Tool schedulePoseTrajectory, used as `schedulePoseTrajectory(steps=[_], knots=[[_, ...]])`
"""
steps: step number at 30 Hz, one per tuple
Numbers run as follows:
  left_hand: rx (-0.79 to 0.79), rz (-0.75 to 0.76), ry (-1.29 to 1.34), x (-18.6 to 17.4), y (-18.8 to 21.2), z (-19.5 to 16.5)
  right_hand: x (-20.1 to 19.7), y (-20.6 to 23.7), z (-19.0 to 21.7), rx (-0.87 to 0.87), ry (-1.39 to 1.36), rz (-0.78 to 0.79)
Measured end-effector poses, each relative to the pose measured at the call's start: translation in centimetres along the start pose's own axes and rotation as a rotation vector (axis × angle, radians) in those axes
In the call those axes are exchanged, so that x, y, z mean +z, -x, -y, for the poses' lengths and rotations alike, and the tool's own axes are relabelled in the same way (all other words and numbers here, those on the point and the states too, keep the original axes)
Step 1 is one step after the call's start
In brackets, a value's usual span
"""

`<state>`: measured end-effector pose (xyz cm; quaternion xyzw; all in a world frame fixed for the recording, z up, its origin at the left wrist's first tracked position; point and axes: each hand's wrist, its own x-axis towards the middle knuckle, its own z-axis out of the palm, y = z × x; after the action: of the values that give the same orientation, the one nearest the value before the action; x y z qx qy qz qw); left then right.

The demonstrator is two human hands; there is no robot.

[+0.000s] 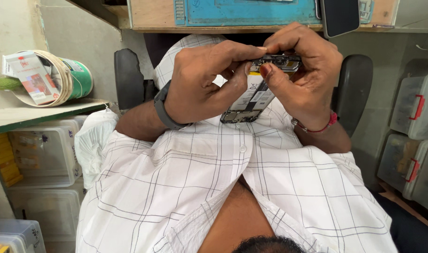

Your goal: The person sits at a repair bench holding an opened smartphone, working on its internal components by hand, prying at the battery and small parts, and turning the device over. They then place the phone body on the bench and use a blue heat gun to warm the exposed battery while holding it in place.

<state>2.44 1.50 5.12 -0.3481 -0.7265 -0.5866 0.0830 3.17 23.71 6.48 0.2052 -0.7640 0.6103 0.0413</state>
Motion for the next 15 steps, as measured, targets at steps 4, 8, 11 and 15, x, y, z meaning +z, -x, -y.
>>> schedulePoseTrajectory(steps=[4, 8, 11, 15], knots=[[0.003, 0.000, 0.000, 0.03, -0.08, -0.07, -0.07, 0.10, -0.64, -0.032, 0.005, 0.004], [-0.001, 0.007, 0.003, 0.01, -0.14, -0.08, -0.16, 0.26, -1.07, -0.060, 0.018, 0.014], [0.003, 0.003, 0.003, 0.08, -0.04, 0.03, -0.14, 0.33, -1.09, -0.062, 0.033, 0.007], [0.009, -0.002, 0.027, 0.03, -0.02, 0.36, -0.23, 0.35, -1.06, -0.041, 0.040, 0.011]])
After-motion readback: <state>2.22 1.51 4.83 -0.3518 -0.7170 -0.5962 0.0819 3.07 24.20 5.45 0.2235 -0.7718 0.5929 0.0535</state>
